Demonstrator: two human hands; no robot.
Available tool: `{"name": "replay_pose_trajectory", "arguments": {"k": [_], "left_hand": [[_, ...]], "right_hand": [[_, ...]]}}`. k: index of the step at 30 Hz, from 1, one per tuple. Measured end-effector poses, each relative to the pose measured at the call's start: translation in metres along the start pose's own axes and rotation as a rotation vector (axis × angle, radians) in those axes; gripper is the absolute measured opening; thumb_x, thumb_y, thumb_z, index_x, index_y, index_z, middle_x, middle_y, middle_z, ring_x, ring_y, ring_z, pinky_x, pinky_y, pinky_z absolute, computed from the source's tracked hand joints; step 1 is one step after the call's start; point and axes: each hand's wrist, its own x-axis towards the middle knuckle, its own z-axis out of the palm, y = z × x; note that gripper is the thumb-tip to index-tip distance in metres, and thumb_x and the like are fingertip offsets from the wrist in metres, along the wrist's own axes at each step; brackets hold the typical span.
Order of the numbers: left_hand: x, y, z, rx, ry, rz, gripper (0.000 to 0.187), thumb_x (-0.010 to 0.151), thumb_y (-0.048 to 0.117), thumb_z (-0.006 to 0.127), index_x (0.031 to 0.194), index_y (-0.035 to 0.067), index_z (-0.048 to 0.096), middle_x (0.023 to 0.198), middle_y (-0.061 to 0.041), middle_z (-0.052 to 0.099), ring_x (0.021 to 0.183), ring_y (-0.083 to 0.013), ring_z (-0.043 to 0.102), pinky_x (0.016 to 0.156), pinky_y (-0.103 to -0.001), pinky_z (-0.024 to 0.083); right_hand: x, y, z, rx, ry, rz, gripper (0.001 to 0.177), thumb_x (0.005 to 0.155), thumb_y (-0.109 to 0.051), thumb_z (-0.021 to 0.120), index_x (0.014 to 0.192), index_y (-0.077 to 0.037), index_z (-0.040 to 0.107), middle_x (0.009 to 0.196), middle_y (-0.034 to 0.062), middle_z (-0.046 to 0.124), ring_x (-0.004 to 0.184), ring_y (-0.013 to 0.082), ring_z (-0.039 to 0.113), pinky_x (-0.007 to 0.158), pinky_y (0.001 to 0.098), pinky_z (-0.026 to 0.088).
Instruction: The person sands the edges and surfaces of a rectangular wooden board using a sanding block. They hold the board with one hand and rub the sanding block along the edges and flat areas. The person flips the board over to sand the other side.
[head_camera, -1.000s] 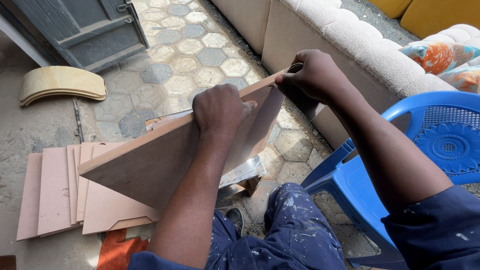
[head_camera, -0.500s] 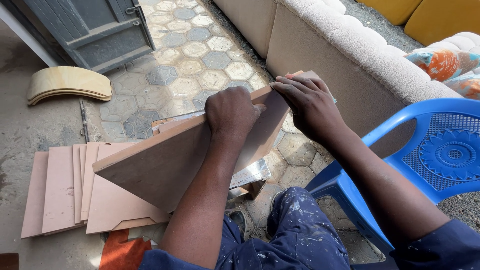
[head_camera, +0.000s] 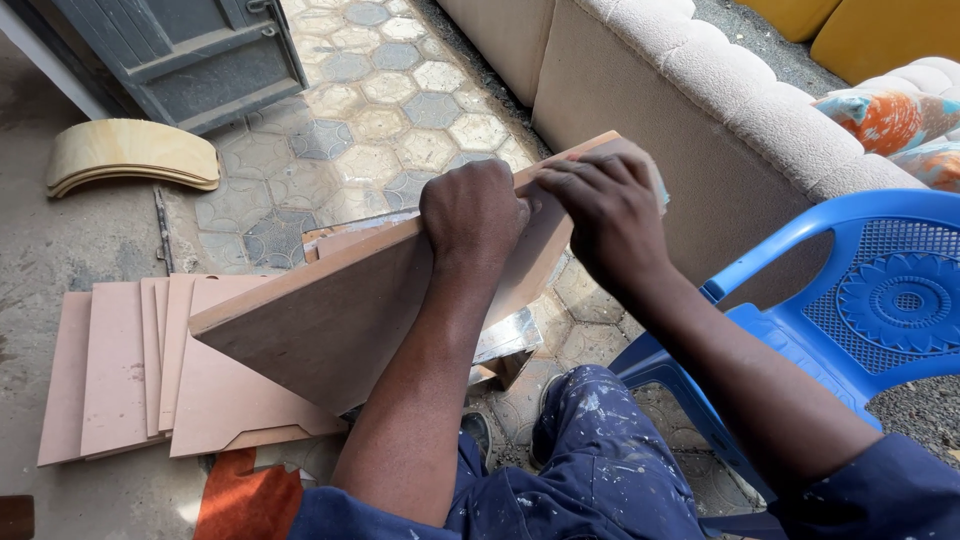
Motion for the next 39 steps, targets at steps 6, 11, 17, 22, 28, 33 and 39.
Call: {"name": "replay_pose_trajectory", "arguments": {"k": [6, 11, 17, 22, 28, 33, 39], "left_hand": [[-0.006, 0.01, -0.021, -0.027, -0.039, -0.012, 0.024, 0.087, 0.029, 0.08, 0.092, 0.006, 0.078, 0.07, -0.014, 0.074, 0.075, -0.0345, 0.078, 0.061, -0.045, 0.064], [-0.003, 0.005, -0.011, -0.014, -0.015, -0.019, 0.023, 0.089, 0.029, 0.078, 0.091, 0.006, 0.077, 0.069, -0.014, 0.074, 0.074, -0.0334, 0.078, 0.061, -0.044, 0.064], [-0.001, 0.005, -0.012, -0.049, -0.014, -0.024, 0.026, 0.088, 0.032, 0.079, 0.088, 0.006, 0.076, 0.067, -0.014, 0.072, 0.073, -0.0321, 0.078, 0.059, -0.044, 0.063], [0.002, 0.004, -0.002, -0.061, -0.01, -0.023, 0.027, 0.086, 0.032, 0.082, 0.087, 0.006, 0.076, 0.067, -0.013, 0.072, 0.074, -0.0324, 0.078, 0.061, -0.044, 0.063], [-0.008, 0.008, -0.016, -0.04, -0.035, 0.008, 0.028, 0.086, 0.033, 0.083, 0.089, 0.006, 0.076, 0.069, -0.014, 0.074, 0.075, -0.0325, 0.079, 0.064, -0.044, 0.064], [-0.009, 0.008, -0.012, -0.043, -0.033, -0.009, 0.029, 0.088, 0.033, 0.081, 0.091, 0.005, 0.075, 0.069, -0.013, 0.073, 0.075, -0.0322, 0.078, 0.063, -0.046, 0.064], [-0.023, 0.001, -0.03, -0.051, -0.073, -0.07, 0.033, 0.089, 0.037, 0.079, 0.096, 0.005, 0.075, 0.074, -0.014, 0.074, 0.078, -0.0331, 0.078, 0.065, -0.049, 0.064]], "right_hand": [[-0.01, 0.043, 0.013, -0.129, 0.006, 0.021, 0.027, 0.097, -0.003, 0.062, 0.11, -0.021, 0.077, 0.109, 0.0002, 0.078, 0.107, 0.0217, 0.07, 0.097, 0.0344, 0.044], [-0.008, 0.033, 0.015, 0.108, -0.002, 0.024, 0.029, 0.097, 0.001, 0.062, 0.111, -0.019, 0.077, 0.114, 0.0034, 0.077, 0.113, 0.0253, 0.07, 0.1, 0.0377, 0.048], [0.001, 0.022, 0.001, 0.249, -0.049, 0.005, 0.036, 0.095, 0.01, 0.055, 0.116, -0.011, 0.077, 0.117, 0.0139, 0.077, 0.115, 0.0372, 0.069, 0.101, 0.0455, 0.051], [0.006, 0.026, 0.008, 0.096, -0.053, -0.006, 0.033, 0.096, 0.007, 0.055, 0.114, -0.009, 0.078, 0.113, 0.0134, 0.077, 0.109, 0.0344, 0.072, 0.095, 0.0455, 0.055], [0.001, 0.045, 0.0, 0.199, -0.07, -0.028, 0.037, 0.095, 0.016, 0.051, 0.115, -0.001, 0.077, 0.115, 0.0218, 0.076, 0.109, 0.0426, 0.071, 0.094, 0.0496, 0.055], [-0.008, 0.019, -0.007, 0.256, -0.105, -0.032, 0.042, 0.096, 0.012, 0.051, 0.122, -0.01, 0.076, 0.123, 0.0149, 0.075, 0.119, 0.0364, 0.069, 0.101, 0.0473, 0.053], [-0.013, 0.063, -0.001, 0.164, -0.117, 0.019, 0.032, 0.102, 0.009, 0.056, 0.123, -0.006, 0.074, 0.124, 0.0163, 0.075, 0.119, 0.0374, 0.068, 0.098, 0.048, 0.053]]}}
